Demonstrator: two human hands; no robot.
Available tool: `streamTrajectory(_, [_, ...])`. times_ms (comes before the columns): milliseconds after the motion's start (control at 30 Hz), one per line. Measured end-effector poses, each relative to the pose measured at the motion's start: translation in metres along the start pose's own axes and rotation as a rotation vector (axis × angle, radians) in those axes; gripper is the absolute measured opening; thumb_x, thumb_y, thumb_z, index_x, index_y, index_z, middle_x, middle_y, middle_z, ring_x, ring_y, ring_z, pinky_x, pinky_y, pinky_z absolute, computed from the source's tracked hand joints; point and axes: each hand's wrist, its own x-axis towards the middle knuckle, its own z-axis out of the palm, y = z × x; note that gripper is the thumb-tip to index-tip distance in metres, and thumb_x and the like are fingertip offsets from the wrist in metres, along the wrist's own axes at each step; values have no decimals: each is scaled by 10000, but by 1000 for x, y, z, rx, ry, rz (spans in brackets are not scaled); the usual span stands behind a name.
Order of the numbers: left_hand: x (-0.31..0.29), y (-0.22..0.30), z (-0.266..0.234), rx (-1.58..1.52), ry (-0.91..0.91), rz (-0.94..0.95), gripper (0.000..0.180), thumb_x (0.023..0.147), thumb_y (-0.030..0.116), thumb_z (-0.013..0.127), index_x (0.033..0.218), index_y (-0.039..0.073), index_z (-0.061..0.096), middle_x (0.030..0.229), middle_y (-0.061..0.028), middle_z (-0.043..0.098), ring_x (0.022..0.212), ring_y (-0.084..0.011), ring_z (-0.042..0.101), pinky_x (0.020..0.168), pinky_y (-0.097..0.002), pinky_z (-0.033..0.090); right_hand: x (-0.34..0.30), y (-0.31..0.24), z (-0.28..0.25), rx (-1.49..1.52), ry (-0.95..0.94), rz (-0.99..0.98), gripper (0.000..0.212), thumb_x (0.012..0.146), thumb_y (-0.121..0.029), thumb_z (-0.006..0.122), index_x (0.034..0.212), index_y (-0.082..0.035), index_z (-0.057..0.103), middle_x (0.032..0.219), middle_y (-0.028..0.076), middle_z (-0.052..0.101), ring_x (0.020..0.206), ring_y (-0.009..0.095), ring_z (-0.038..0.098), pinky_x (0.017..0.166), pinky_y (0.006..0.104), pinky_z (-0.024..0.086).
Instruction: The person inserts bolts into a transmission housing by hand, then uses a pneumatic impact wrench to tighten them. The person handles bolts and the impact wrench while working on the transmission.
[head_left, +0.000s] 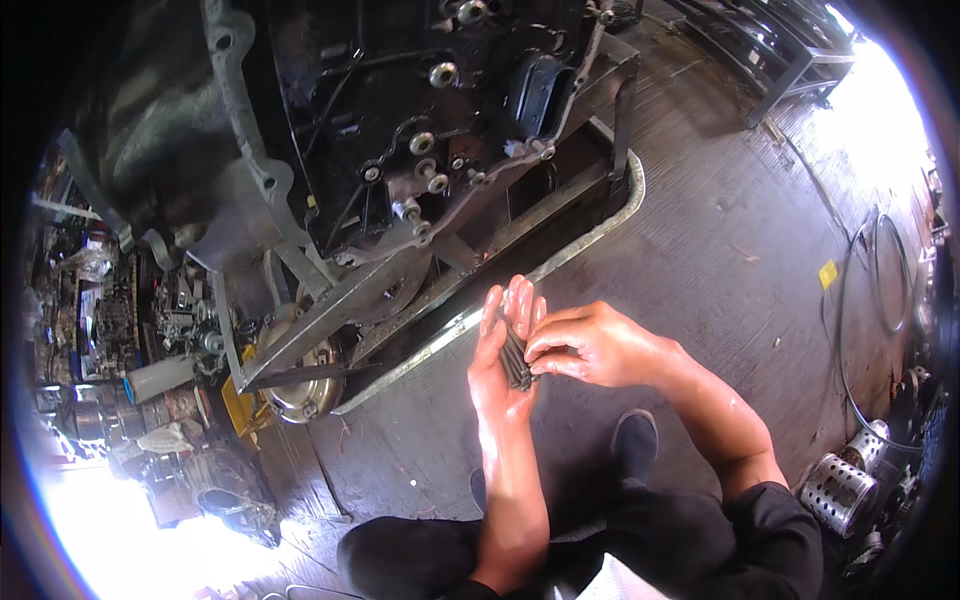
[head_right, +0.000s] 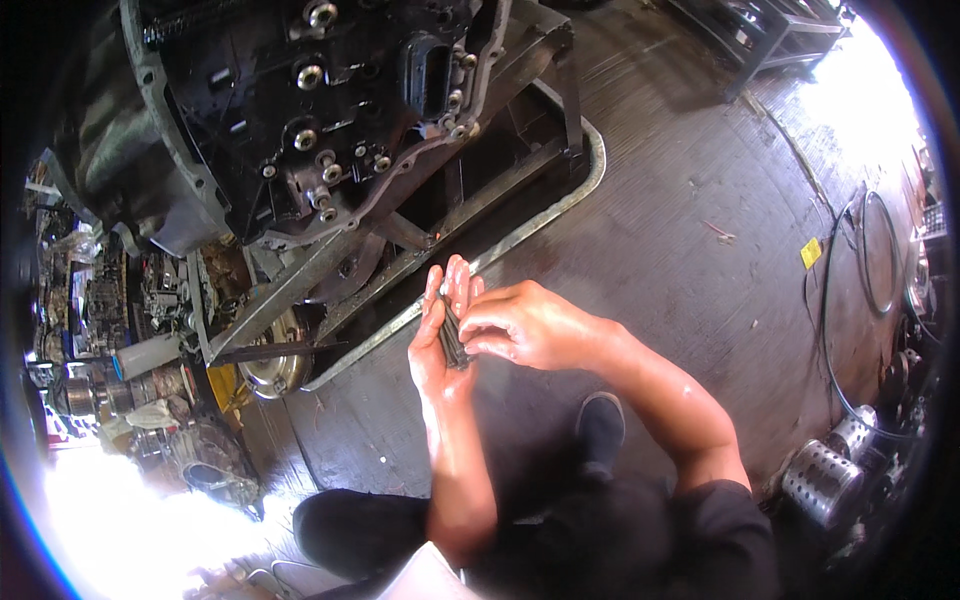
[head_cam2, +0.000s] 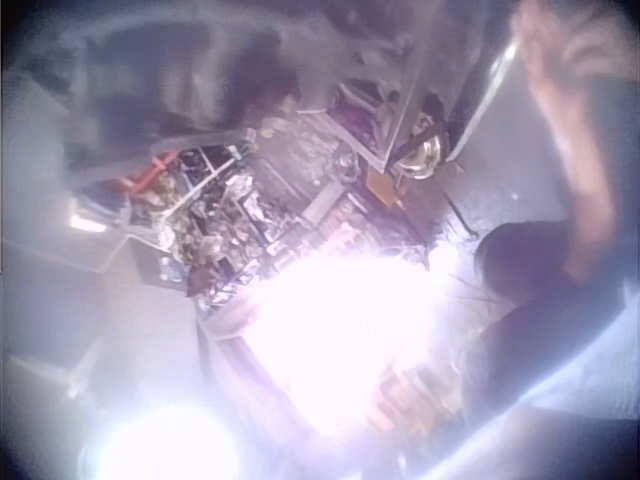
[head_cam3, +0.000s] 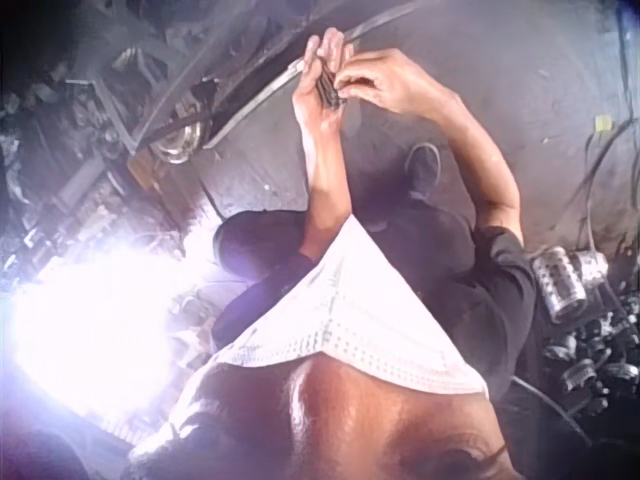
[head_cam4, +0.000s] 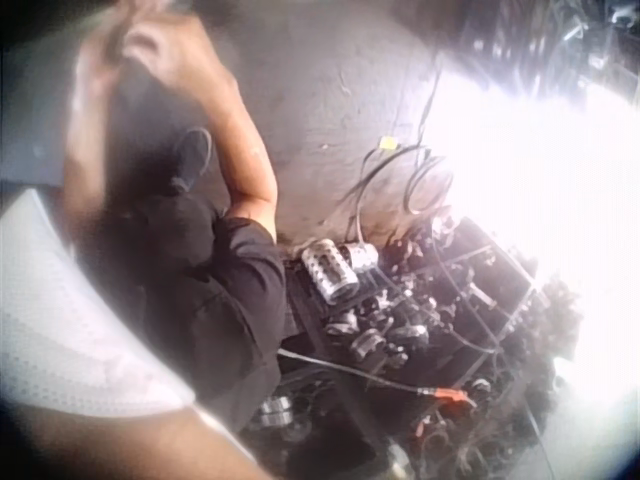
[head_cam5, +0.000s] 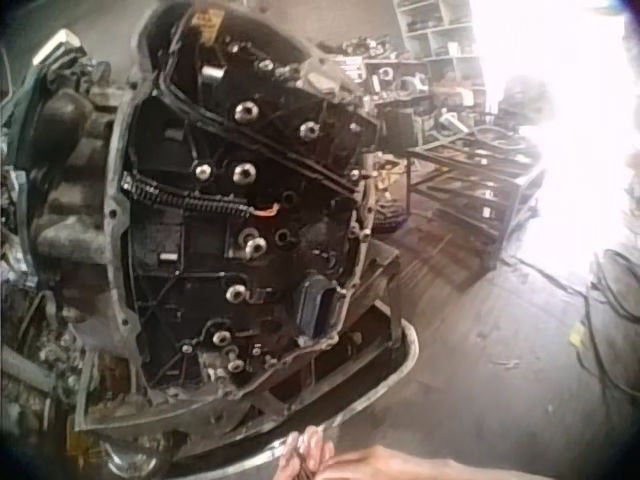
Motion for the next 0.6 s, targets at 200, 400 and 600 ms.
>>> streamTrajectory(200, [1,0,-2,-30,39,-43,523,1059,135,469,1539,-5,315,1557,-229,401,1404,-326,470,1210,-486,374,9,-30,-23,247,158,150,90,905,1,718,987,33,698,895,130,713,700,190,713,620,306,569])
streamTrajectory(400, [0,-5,-5,-60,50,-95,429,1087,126,407,1492,-10,379,1500,-224,475,1375,-322,508,1182,-482,420,38,-59,-64,231,553,-258,112,899,157,624,1004,131,652,981,210,667,703,208,708,595,292,585])
streamTrajectory(600, [-2,-9,0,-10,65,-118,429,1086,129,409,1492,-4,375,1492,-237,472,1382,-362,493,1184,-501,413,69,-54,-58,288,603,-333,111,920,142,620,1030,145,641,1020,209,669,767,210,706,627,290,594])
